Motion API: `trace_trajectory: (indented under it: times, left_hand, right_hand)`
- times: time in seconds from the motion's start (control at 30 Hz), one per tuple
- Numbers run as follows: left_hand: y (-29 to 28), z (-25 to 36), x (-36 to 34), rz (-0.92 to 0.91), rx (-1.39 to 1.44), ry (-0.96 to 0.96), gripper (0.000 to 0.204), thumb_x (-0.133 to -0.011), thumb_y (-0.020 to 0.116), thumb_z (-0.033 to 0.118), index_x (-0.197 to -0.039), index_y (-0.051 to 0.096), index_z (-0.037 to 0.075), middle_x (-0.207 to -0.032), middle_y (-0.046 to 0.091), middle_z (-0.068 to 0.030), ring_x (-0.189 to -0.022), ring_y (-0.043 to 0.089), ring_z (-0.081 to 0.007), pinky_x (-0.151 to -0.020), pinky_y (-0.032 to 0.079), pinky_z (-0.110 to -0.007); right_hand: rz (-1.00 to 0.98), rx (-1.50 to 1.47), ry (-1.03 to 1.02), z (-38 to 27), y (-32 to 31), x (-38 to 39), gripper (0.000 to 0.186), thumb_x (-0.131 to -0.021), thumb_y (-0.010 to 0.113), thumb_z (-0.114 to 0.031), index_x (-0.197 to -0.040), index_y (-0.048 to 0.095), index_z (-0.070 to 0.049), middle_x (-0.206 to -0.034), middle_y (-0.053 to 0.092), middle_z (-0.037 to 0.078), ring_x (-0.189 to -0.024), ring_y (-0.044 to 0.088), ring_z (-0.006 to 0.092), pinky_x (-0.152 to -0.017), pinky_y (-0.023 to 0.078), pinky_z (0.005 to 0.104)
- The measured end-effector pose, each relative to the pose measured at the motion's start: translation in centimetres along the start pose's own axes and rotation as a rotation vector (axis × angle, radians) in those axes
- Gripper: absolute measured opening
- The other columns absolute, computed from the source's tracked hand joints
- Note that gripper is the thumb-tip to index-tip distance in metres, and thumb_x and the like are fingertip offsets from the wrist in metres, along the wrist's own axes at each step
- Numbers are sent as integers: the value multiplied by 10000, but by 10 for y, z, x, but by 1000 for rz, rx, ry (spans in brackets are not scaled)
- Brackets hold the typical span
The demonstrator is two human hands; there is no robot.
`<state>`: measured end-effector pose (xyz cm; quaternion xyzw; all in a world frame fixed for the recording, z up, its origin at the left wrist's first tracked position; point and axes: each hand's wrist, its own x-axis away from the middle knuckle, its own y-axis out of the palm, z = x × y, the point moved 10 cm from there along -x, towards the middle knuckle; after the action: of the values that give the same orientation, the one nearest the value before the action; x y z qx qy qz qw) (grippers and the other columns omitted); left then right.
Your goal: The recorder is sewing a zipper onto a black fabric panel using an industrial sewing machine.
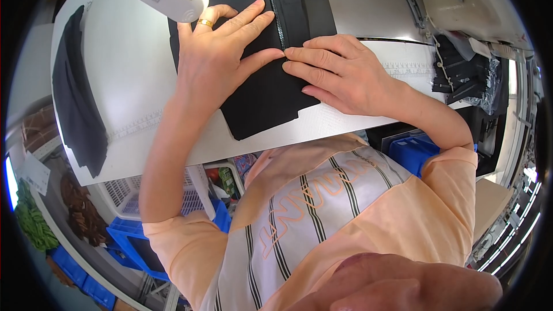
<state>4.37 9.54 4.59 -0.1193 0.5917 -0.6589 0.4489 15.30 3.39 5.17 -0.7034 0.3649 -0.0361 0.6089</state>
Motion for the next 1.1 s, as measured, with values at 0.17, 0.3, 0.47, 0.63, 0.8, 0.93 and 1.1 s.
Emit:
trace_trajectory:
  times: [0.17,0.3,0.47,0.63,0.8,0.93,1.1]
  left_hand:
    - [0,-6,-9,44,14,44,471,-746,781,354,-1164,707,148,-1253,658,50,-1007,584,-200,-1049,272,-624]
    - [0,-7,-11,78,34,31,442,-761,774,343,-1150,710,143,-1235,667,54,-995,590,-185,-1041,284,-623]
    - [-11,3,-12,244,-85,152,337,-722,801,263,-998,729,83,-1078,723,20,-842,652,-174,-559,501,-279]
    - [-10,6,-15,260,-171,115,281,-730,795,227,-966,736,86,-1069,724,30,-809,642,-154,-610,498,-281]
    - [-7,8,-12,266,-201,172,261,-731,795,211,-953,739,86,-1060,725,32,-814,641,-144,-632,494,-279]
    - [-11,5,-13,281,-137,149,255,-718,799,186,-939,737,75,-1039,728,15,-801,644,-152,-623,506,-275]
    - [-12,5,-13,241,-99,118,282,-701,810,202,-943,737,77,-1044,727,9,-816,650,-156,-629,512,-275]
  right_hand:
    - [7,31,17,9,-1,-5,407,-747,765,-181,-1130,647,-112,-1206,602,5,-1096,548,201,-854,474,353]
    - [10,50,25,16,-1,-11,400,-754,763,-186,-1130,646,-117,-1211,601,-6,-1110,548,193,-872,475,352]
    - [25,75,22,23,-2,-15,396,-761,759,-184,-1134,647,-117,-1220,599,-4,-1113,550,190,-880,475,345]
    - [35,99,13,32,0,-19,390,-769,754,-182,-1137,648,-108,-1224,606,5,-1112,552,199,-894,481,344]
    - [70,82,-5,38,-2,-23,385,-785,742,-184,-1147,651,-91,-1219,626,28,-1098,564,218,-912,497,355]
    - [87,78,-26,46,-5,-29,394,-791,739,-192,-1160,647,-86,-1215,628,33,-1096,569,227,-900,506,354]
    - [105,82,9,55,-4,-32,402,-810,725,-215,-1180,642,-82,-1220,630,41,-1096,574,220,-904,514,347]
